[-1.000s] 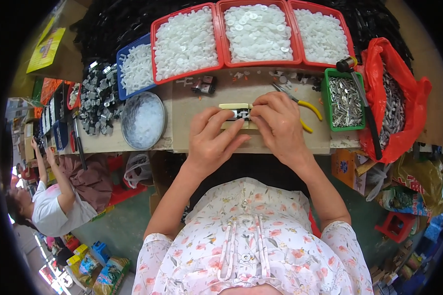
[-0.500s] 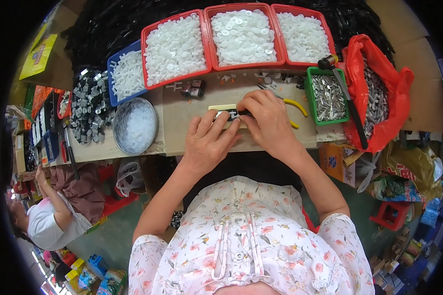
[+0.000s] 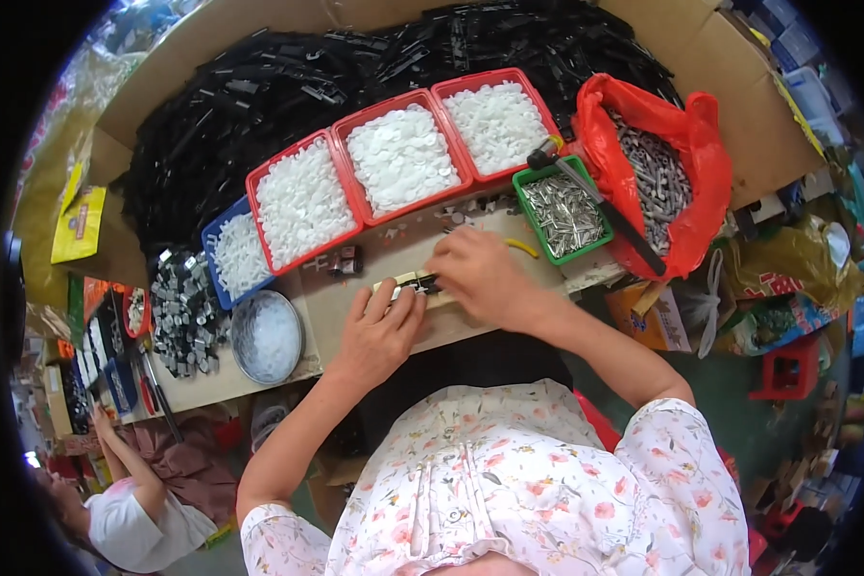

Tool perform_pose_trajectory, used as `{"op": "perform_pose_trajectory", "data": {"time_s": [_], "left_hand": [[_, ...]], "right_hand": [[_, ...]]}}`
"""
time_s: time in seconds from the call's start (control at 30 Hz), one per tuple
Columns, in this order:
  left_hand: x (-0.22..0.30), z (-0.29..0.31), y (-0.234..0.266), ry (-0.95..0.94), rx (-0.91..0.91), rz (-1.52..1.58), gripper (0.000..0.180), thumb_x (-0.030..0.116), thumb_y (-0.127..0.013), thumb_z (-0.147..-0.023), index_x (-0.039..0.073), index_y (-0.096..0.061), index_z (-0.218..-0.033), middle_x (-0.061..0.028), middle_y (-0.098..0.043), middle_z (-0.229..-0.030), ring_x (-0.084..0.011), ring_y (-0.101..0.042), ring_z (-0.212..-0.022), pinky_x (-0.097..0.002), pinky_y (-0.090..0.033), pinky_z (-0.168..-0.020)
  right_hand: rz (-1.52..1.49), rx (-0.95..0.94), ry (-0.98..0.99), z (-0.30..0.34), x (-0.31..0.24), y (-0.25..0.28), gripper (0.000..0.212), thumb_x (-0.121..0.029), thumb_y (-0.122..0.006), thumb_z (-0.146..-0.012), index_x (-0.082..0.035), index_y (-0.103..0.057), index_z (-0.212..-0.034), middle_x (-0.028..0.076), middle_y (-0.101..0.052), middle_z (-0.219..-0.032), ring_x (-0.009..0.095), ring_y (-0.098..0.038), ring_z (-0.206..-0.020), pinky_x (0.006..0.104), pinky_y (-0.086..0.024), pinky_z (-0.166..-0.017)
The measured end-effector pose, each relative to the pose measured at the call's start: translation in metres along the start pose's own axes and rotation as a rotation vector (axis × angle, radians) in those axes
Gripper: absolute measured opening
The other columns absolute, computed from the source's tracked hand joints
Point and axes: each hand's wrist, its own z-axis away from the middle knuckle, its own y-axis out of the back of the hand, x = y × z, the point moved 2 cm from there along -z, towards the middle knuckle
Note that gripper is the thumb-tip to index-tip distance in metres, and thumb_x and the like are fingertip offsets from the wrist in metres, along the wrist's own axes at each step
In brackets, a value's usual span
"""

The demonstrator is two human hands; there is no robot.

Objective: Assembling small mechanical components by inserting plastic parts and metal springs into a black housing.

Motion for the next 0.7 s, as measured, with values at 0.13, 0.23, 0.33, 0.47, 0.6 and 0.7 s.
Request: {"op": "perform_pose_trajectory", "data": {"time_s": [0.13,0.23,0.33,0.47,0.6,0.7], "left_hand": [[-0.006,-0.013,0.012,0.088,0.038,0.263,0.034,0.017,-0.075,-0.077,0.004,-0.068,-0.108,-0.0108,-0.060,-0.104,-0.0297,-0.057,-0.105,-0.0415,-0.047,-0.085],[-0.015,-0.048,0.020,0.080,0.091,0.366,0.030,0.014,-0.075,-0.075,0.005,-0.068,-0.103,-0.0098,-0.061,-0.099,-0.0302,-0.058,-0.098,-0.0410,-0.048,-0.080],[-0.037,-0.104,0.003,0.113,0.089,0.450,0.024,0.011,-0.074,-0.079,0.004,-0.068,-0.101,-0.0109,-0.063,-0.092,-0.0323,-0.058,-0.092,-0.0427,-0.049,-0.079],[-0.075,-0.180,-0.046,0.114,0.103,0.179,0.008,0.008,-0.069,-0.074,0.004,-0.069,-0.080,-0.0120,-0.064,-0.087,-0.0321,-0.059,-0.085,-0.0421,-0.050,-0.075],[-0.087,-0.219,-0.080,0.200,0.051,-0.058,0.007,0.015,-0.067,-0.072,0.010,-0.072,-0.069,-0.0091,-0.066,-0.082,-0.0278,-0.057,-0.099,-0.0400,-0.047,-0.083],[-0.084,-0.228,-0.091,0.244,0.000,-0.096,0.012,0.016,-0.064,-0.076,0.011,-0.075,-0.074,-0.0080,-0.069,-0.087,-0.0262,-0.057,-0.102,-0.0427,-0.044,-0.089]], "right_hand": [[0.118,0.206,-0.212,0.023,0.038,0.065,0.025,-0.003,-0.069,-0.083,-0.001,-0.064,-0.106,0.015,-0.060,-0.101,0.033,-0.061,-0.095,0.0414,-0.050,-0.079],[0.274,0.194,-0.404,0.043,0.067,0.082,0.023,-0.003,-0.069,-0.083,0.000,-0.063,-0.106,0.015,-0.058,-0.097,0.034,-0.061,-0.093,0.0421,-0.050,-0.078],[0.419,0.151,-0.384,0.048,0.083,0.070,0.020,-0.002,-0.067,-0.083,0.000,-0.063,-0.103,0.015,-0.058,-0.094,0.036,-0.061,-0.092,0.0443,-0.049,-0.077],[0.406,0.155,-0.390,0.047,0.089,0.072,0.013,-0.001,-0.066,-0.082,-0.001,-0.062,-0.095,0.016,-0.058,-0.094,0.038,-0.060,-0.091,0.0469,-0.048,-0.077],[0.373,0.156,-0.353,0.045,0.094,0.073,0.008,0.001,-0.064,-0.084,0.000,-0.061,-0.091,0.018,-0.059,-0.089,0.039,-0.061,-0.086,0.0466,-0.048,-0.072],[0.348,0.120,-0.352,0.042,0.092,0.076,0.007,0.001,-0.063,-0.086,0.000,-0.061,-0.092,0.017,-0.059,-0.089,0.039,-0.061,-0.085,0.0445,-0.048,-0.072]]}}
